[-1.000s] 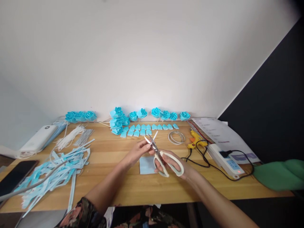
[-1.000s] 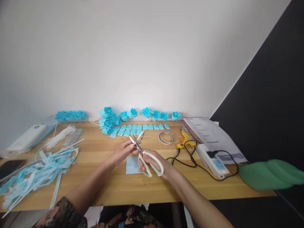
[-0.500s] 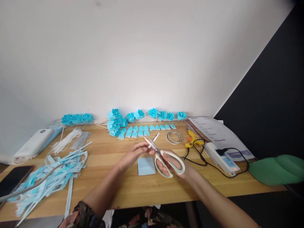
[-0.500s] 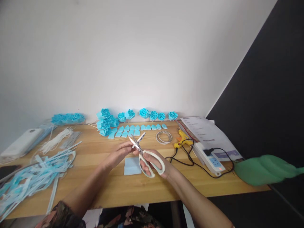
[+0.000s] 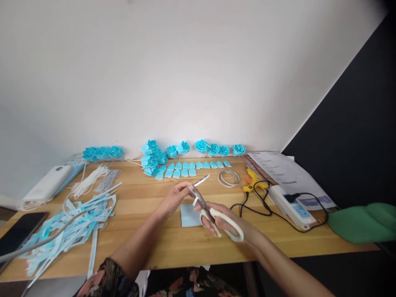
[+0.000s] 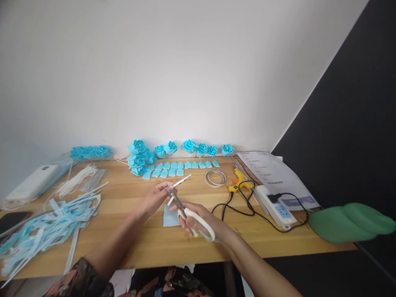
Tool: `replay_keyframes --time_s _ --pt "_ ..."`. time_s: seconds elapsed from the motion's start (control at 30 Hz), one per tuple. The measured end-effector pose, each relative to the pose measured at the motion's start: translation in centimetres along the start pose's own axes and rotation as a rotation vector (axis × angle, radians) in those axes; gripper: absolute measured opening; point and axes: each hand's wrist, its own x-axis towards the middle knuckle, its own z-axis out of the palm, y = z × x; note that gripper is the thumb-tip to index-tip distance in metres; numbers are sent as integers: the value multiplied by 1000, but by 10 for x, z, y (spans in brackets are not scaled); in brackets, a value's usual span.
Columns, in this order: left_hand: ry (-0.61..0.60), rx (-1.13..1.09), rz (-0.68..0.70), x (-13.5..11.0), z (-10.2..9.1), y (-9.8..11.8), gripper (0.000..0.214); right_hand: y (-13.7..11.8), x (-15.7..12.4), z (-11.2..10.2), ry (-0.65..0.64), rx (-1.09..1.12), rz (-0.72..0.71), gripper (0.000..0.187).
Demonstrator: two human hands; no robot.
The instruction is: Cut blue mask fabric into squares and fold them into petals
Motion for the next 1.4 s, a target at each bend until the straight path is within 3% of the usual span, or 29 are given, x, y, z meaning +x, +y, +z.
replay_keyframes --time_s 0.17,0.37,0.63,1.07,1.4 --pt "84 -95 21 4 -1 -6 32 -5 -5 8 -68 -137 106 58" --pt "70 -177 -24 5 1 -3 38 -3 -9 -2 20 -40 98 70" --pt "-9 -300 -72 7 2 -7 48 1 -6 -11 71 0 68 69" --pt "-206 -233 -59 -2 6 -4 45 -2 3 -14 42 10 25 64" --pt "-242 -231 -64 -3 4 -8 42 -6 4 -12 38 89 -9 60"
